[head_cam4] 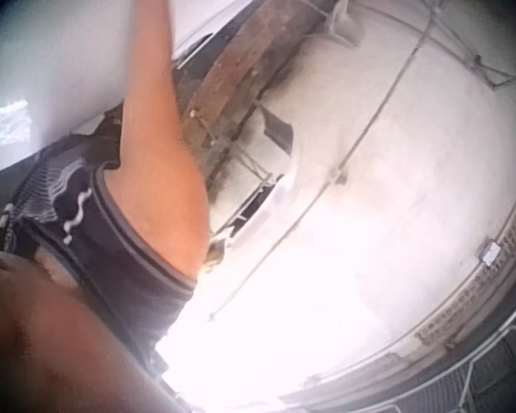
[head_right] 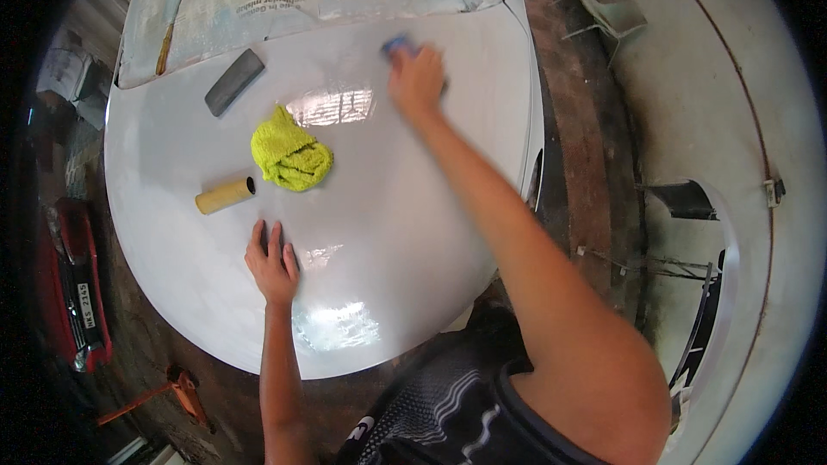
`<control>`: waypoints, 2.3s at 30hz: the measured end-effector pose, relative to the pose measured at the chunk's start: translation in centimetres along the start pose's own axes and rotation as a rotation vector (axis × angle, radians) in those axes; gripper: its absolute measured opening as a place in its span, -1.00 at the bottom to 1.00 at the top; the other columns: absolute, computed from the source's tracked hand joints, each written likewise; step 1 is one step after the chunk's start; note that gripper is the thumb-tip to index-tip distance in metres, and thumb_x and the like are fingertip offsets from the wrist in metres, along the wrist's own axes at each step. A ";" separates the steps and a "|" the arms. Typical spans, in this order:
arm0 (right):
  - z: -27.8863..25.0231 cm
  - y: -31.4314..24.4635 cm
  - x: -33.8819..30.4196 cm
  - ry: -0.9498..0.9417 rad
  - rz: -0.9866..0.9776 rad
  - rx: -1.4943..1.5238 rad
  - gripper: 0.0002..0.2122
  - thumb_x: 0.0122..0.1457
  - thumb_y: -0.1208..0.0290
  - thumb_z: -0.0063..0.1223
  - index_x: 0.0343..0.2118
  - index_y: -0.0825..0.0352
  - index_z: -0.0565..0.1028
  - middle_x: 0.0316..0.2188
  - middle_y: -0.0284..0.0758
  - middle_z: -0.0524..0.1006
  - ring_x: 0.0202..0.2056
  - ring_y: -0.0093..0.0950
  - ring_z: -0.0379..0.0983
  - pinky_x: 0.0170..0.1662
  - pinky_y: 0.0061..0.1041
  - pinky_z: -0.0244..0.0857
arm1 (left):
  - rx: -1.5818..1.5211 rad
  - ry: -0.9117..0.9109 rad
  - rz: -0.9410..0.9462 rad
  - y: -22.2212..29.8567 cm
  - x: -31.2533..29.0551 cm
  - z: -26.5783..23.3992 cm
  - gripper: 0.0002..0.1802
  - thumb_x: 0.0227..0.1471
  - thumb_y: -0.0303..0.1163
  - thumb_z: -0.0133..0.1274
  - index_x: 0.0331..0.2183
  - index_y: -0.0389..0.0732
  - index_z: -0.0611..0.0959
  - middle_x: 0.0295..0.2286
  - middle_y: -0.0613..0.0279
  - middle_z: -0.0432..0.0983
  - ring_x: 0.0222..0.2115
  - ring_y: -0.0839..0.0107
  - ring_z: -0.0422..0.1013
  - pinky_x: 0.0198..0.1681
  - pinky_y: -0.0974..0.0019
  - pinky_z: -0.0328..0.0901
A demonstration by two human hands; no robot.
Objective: The person uses a blue sanding block and a yellow cloth to rub and wipe the hood of a white car. They repeatedly dip the sanding block into a bucket of water and continue sanding different areas of the hood while wiping with the cloth.
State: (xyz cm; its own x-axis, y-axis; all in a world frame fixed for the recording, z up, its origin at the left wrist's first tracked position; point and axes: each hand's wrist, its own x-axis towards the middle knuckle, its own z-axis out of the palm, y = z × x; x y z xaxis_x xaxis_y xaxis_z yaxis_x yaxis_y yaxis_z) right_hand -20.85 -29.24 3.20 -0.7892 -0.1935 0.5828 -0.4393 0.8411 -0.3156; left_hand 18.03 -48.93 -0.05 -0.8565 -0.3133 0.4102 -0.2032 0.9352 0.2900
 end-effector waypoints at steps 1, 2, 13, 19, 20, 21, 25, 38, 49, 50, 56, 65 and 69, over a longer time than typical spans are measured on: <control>-1.6 -2.5 -5.1 -0.054 -0.089 0.107 -0.72 0.13 0.36 0.18 -0.07 0.06 0.63 -0.13 -0.05 0.46 -0.06 0.00 0.38 -0.10 0.01 0.35 | 0.008 -0.001 -0.026 -0.1 -0.5 -0.1 -0.50 0.19 -0.33 0.05 0.16 -0.10 0.55 0.23 -0.04 0.28 0.15 0.00 0.30 0.18 -0.03 0.15; -3.9 -3.7 -10.5 -0.146 -0.232 0.186 -0.75 0.18 0.27 0.18 -0.07 0.08 0.63 -0.01 0.00 0.43 0.00 0.01 0.38 -0.06 0.02 0.33 | 0.006 -0.010 -0.036 -0.1 -0.9 -0.2 -0.50 0.18 -0.34 0.05 0.16 -0.10 0.55 0.23 -0.04 0.28 0.15 -0.01 0.30 0.18 -0.03 0.15; 0.4 4.6 8.6 0.093 0.183 -0.034 -0.76 0.13 0.35 0.14 -0.12 0.13 0.62 -0.16 -0.03 0.46 -0.06 -0.05 0.37 0.02 -0.09 0.30 | -0.039 -0.014 0.001 0.9 0.2 0.2 -0.51 0.17 -0.35 0.06 0.15 -0.12 0.56 0.22 -0.06 0.30 0.13 -0.02 0.32 0.18 -0.02 0.16; -7.3 -4.1 -15.3 -0.181 -0.340 0.318 -0.66 0.17 0.37 0.17 0.03 0.00 0.62 -0.22 -0.03 0.42 -0.17 -0.06 0.39 -0.20 -0.07 0.36 | -0.015 0.007 -0.030 -0.2 -0.8 -0.4 -0.52 0.19 -0.34 0.05 0.14 -0.12 0.57 0.22 -0.05 0.30 0.13 0.00 0.32 0.18 -0.01 0.16; -8.9 -3.9 -17.0 -0.195 -0.406 0.411 -0.64 0.17 0.38 0.17 0.06 -0.02 0.61 -0.24 -0.03 0.42 -0.21 -0.07 0.39 -0.24 -0.09 0.35 | -0.014 0.014 -0.027 -0.4 -0.7 -0.4 -0.52 0.19 -0.33 0.04 0.15 -0.12 0.57 0.22 -0.05 0.30 0.13 0.00 0.32 0.18 -0.01 0.15; -8.6 -2.4 -16.5 -0.170 -0.331 0.282 -0.67 0.15 0.38 0.21 0.01 0.00 0.63 -0.26 -0.03 0.44 -0.23 -0.06 0.39 -0.24 -0.10 0.34 | -0.013 0.015 -0.021 -0.4 -0.9 -0.4 -0.52 0.20 -0.33 0.04 0.15 -0.11 0.57 0.22 -0.06 0.30 0.14 0.00 0.31 0.18 0.00 0.15; -4.7 6.3 -2.0 0.090 -0.087 -0.021 -0.75 0.17 0.25 0.19 -0.12 0.18 0.62 -0.31 -0.05 0.45 -0.22 -0.04 0.39 -0.14 -0.11 0.31 | -0.040 0.021 0.022 0.6 -0.1 0.2 -0.52 0.21 -0.35 0.05 0.16 -0.11 0.56 0.22 -0.07 0.31 0.13 0.00 0.32 0.17 -0.01 0.16; -8.8 4.4 -13.5 -0.101 -0.084 0.090 -0.70 0.12 0.40 0.18 -0.05 0.17 0.63 -0.34 -0.09 0.40 -0.24 -0.09 0.36 -0.27 -0.11 0.26 | 0.021 0.039 0.023 -0.6 -1.0 0.3 -0.52 0.21 -0.32 0.04 0.16 -0.13 0.57 0.23 -0.07 0.30 0.15 -0.03 0.30 0.17 -0.02 0.17; -8.9 1.3 -16.9 -0.014 -0.124 0.183 -0.75 0.14 0.28 0.23 -0.10 0.10 0.67 -0.34 -0.12 0.42 -0.26 -0.11 0.39 -0.28 -0.13 0.31 | 0.055 0.007 0.000 -0.5 -1.0 0.0 -0.52 0.21 -0.33 0.04 0.16 -0.14 0.56 0.22 -0.09 0.30 0.14 -0.05 0.30 0.17 -0.03 0.17; -9.5 1.4 -17.8 -0.021 -0.146 0.233 -0.74 0.14 0.28 0.23 -0.09 0.09 0.67 -0.34 -0.12 0.42 -0.26 -0.11 0.39 -0.29 -0.13 0.31 | 0.053 0.012 0.001 -0.7 -0.8 -0.3 -0.52 0.21 -0.33 0.04 0.16 -0.14 0.56 0.22 -0.09 0.30 0.14 -0.05 0.30 0.17 -0.03 0.17; -4.7 14.0 5.3 0.032 0.178 -0.218 -0.68 0.20 0.10 0.15 -0.10 0.18 0.64 -0.20 0.00 0.49 -0.11 -0.01 0.44 -0.17 -0.05 0.39 | -0.018 0.019 0.052 0.6 -0.4 0.7 -0.51 0.21 -0.33 0.05 0.16 -0.12 0.56 0.22 -0.08 0.30 0.13 -0.04 0.31 0.17 -0.03 0.16; -8.8 -3.2 -19.1 -0.128 -0.234 0.341 -0.73 0.15 0.29 0.28 -0.06 0.00 0.67 -0.36 -0.08 0.43 -0.32 -0.09 0.39 -0.33 -0.11 0.27 | 0.040 0.042 0.004 -0.9 -1.2 -0.1 -0.53 0.20 -0.32 0.06 0.14 -0.12 0.59 0.22 -0.05 0.31 0.14 0.01 0.31 0.17 -0.01 0.16; -4.7 4.7 -6.2 -0.006 -0.065 0.045 -0.80 0.20 0.22 0.18 -0.20 0.16 0.67 -0.35 -0.04 0.44 -0.29 -0.05 0.40 -0.32 -0.07 0.25 | -0.001 0.039 0.027 -0.2 -0.6 0.1 -0.53 0.20 -0.32 0.06 0.15 -0.11 0.58 0.22 -0.03 0.31 0.14 0.03 0.32 0.17 0.00 0.17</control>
State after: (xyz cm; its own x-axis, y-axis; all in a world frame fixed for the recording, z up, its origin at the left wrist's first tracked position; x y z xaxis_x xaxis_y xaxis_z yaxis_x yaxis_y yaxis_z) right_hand -16.02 -21.75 1.66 -0.7607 -0.2499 0.5990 -0.5084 0.8032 -0.3105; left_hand 18.54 -48.89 -0.40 -0.8425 -0.2939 0.4516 -0.1792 0.9433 0.2795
